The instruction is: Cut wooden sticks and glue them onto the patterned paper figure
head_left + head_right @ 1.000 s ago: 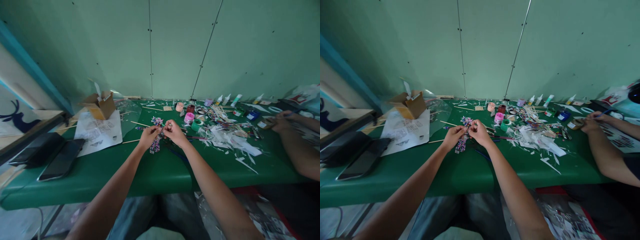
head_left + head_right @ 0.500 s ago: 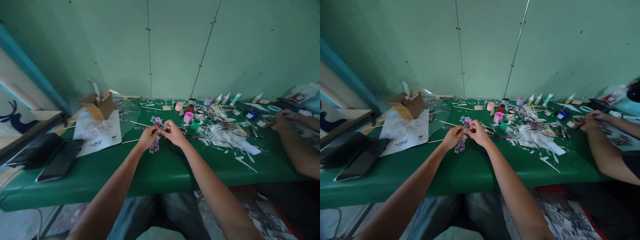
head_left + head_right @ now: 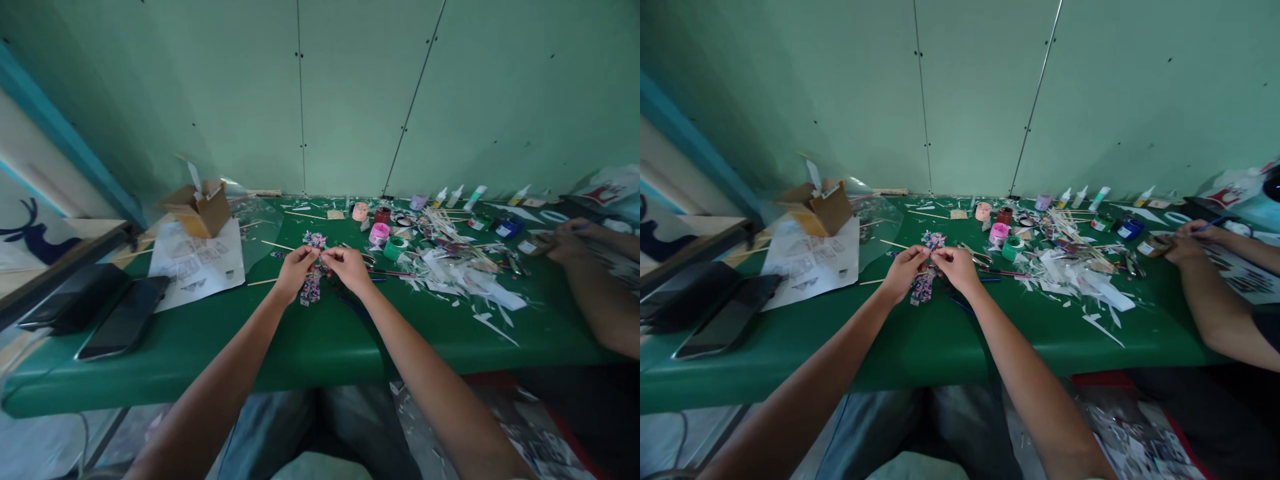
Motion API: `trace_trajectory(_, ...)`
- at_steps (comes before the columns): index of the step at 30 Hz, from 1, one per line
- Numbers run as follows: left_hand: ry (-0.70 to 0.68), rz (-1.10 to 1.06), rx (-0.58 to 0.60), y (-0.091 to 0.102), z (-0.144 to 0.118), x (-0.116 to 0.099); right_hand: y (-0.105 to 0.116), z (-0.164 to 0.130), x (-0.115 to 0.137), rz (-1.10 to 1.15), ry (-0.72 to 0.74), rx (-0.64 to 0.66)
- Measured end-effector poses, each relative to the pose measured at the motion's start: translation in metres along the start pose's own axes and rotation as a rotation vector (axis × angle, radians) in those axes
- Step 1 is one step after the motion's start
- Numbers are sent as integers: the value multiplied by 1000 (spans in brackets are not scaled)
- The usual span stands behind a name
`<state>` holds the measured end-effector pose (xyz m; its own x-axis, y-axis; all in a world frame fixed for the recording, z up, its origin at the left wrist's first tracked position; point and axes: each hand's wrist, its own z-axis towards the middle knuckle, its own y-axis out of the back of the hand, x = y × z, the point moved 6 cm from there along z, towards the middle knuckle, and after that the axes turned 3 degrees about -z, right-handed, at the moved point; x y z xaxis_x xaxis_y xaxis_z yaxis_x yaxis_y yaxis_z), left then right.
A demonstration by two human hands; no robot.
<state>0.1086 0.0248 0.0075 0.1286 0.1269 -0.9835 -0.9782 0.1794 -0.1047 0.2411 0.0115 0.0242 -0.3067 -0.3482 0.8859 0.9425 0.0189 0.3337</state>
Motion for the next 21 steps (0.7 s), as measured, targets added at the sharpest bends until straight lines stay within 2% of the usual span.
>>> trace_trajectory(7,-74,121,-49,0,0,-5,0,0,1,-69,30,-92)
trace_trajectory(11,-219,419,-58,-3,-2,-11,1,-2,5,-183,74,-164)
trace_trajectory(14,-385,650,-31,-11,-8,-20,1,-3,8,-227,94,-156)
trace_trajectory(16,-450,749,-13,-15,-11,-22,0,-3,9,-235,97,-138)
trace_trajectory(21,-423,837,-14,-18,-12,-17,3,-3,8,-247,74,-147)
